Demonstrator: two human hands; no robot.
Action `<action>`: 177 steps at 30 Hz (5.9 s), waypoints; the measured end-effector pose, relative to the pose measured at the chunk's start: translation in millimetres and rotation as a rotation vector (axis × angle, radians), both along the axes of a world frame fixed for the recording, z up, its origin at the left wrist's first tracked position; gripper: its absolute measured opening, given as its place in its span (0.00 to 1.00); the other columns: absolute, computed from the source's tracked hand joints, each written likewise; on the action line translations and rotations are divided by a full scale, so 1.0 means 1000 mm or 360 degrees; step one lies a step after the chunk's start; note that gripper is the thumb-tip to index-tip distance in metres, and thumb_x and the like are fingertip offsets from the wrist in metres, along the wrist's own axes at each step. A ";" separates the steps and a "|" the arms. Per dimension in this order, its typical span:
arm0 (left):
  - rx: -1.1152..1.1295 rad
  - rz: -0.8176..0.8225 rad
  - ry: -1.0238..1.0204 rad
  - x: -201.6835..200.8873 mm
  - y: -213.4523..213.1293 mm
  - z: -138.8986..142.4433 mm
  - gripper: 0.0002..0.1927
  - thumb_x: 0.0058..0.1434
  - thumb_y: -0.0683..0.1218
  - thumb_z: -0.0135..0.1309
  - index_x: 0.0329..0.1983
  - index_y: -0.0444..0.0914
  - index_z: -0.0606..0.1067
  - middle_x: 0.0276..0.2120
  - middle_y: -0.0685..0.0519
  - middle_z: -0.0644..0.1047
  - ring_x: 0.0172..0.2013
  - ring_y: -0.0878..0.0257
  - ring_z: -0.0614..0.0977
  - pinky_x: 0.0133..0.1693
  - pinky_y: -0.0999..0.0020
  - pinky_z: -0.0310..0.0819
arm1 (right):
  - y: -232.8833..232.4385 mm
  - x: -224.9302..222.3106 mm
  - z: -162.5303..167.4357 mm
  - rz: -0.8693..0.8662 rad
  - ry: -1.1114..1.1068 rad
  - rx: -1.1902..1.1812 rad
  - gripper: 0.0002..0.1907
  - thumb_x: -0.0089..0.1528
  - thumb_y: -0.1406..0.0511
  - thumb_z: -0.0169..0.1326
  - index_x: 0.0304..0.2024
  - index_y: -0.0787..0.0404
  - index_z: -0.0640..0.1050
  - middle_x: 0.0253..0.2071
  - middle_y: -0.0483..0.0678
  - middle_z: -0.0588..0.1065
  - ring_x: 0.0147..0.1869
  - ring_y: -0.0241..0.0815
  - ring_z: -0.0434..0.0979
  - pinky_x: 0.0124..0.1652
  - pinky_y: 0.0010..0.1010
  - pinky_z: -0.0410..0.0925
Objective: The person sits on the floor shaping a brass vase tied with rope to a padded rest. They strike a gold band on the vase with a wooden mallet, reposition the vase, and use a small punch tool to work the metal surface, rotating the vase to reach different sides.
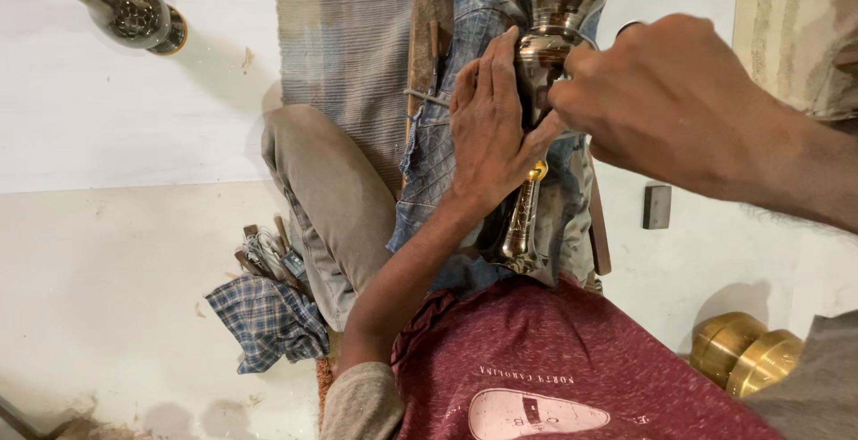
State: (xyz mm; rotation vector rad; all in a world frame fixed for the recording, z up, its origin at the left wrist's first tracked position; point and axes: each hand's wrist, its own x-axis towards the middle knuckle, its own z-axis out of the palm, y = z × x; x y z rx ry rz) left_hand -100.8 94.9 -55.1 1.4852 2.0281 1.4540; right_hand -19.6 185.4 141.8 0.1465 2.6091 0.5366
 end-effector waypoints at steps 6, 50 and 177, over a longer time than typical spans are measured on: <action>-0.0008 0.0033 -0.0045 0.002 0.000 0.001 0.52 0.57 0.63 0.57 0.77 0.35 0.51 0.71 0.43 0.64 0.67 0.46 0.67 0.72 0.46 0.59 | -0.014 -0.008 0.003 0.0070 -0.0204 0.0064 0.09 0.58 0.67 0.59 0.23 0.60 0.78 0.21 0.42 0.73 0.25 0.35 0.80 0.18 0.26 0.69; -0.0091 0.0066 -0.0031 0.004 0.008 -0.001 0.53 0.59 0.70 0.59 0.73 0.32 0.56 0.67 0.37 0.66 0.67 0.42 0.66 0.69 0.41 0.59 | -0.010 0.035 -0.007 -0.0171 -0.0028 0.0078 0.32 0.51 0.52 0.63 0.57 0.53 0.79 0.34 0.38 0.78 0.22 0.33 0.76 0.16 0.23 0.65; -0.0056 -0.0134 -0.0183 -0.007 0.001 0.019 0.30 0.74 0.49 0.35 0.77 0.33 0.56 0.71 0.37 0.65 0.66 0.43 0.67 0.71 0.50 0.53 | -0.004 0.131 -0.146 0.0574 0.0989 0.0446 0.09 0.67 0.69 0.54 0.35 0.65 0.83 0.48 0.66 0.81 0.19 0.38 0.75 0.13 0.20 0.52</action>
